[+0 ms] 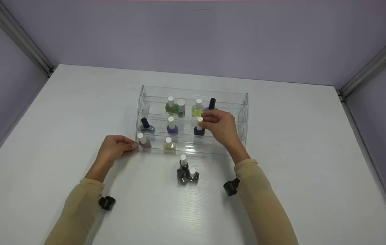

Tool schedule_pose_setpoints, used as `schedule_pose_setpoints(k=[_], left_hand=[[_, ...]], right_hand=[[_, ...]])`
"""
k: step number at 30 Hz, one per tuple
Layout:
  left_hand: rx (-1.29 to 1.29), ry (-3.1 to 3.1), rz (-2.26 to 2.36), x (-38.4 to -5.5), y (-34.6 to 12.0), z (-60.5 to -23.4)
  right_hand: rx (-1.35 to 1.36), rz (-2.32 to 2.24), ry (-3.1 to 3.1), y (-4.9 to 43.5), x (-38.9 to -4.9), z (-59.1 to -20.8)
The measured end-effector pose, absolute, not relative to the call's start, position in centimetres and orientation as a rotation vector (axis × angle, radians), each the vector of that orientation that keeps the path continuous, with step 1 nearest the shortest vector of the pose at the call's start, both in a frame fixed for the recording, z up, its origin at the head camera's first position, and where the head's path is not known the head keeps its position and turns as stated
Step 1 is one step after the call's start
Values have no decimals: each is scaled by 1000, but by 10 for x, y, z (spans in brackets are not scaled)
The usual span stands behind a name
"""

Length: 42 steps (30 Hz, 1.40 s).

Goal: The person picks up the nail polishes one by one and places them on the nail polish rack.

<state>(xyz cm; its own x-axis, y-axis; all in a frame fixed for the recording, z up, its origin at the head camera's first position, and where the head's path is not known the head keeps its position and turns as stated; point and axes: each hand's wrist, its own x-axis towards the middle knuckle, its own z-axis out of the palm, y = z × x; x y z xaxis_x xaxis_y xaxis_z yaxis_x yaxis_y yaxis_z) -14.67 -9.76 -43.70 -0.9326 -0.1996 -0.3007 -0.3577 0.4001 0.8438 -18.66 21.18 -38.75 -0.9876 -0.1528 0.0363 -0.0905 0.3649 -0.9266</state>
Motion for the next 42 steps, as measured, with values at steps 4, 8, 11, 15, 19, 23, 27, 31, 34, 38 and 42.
schedule_pose_setpoints(k=[4,8,11,15,19,23,27,31,34,38,42], left_hand=[[-503,2501,1564,-147,-97,-438],[-501,2496,1586,-148,-97,-439],[-501,2480,1607,-148,-97,-439],[-506,2467,1611,-147,-97,-439],[-508,2479,1596,-147,-97,-439],[-510,2488,1597,-147,-96,-438],[-513,2494,1591,-148,-96,-437],[-509,2497,1571,-148,-96,-437],[-504,2489,1571,-148,-97,-437],[-503,2490,1579,-148,-97,-437],[-490,2516,1569,-147,-98,-437]], right_hand=[[-226,-1724,2545,211,-187,-387],[-210,-1726,2533,211,-186,-387],[-206,-1730,2523,211,-185,-386],[-203,-1710,2530,211,-184,-385],[-203,-1693,2539,211,-184,-384],[-206,-1692,2528,212,-183,-384],[-207,-1688,2517,212,-183,-383],[-210,-1671,2522,212,-183,-382],[-211,-1660,2523,212,-183,-381],[-208,-1662,2510,211,-183,-380],[-212,-1680,2484,211,-183,-379]])
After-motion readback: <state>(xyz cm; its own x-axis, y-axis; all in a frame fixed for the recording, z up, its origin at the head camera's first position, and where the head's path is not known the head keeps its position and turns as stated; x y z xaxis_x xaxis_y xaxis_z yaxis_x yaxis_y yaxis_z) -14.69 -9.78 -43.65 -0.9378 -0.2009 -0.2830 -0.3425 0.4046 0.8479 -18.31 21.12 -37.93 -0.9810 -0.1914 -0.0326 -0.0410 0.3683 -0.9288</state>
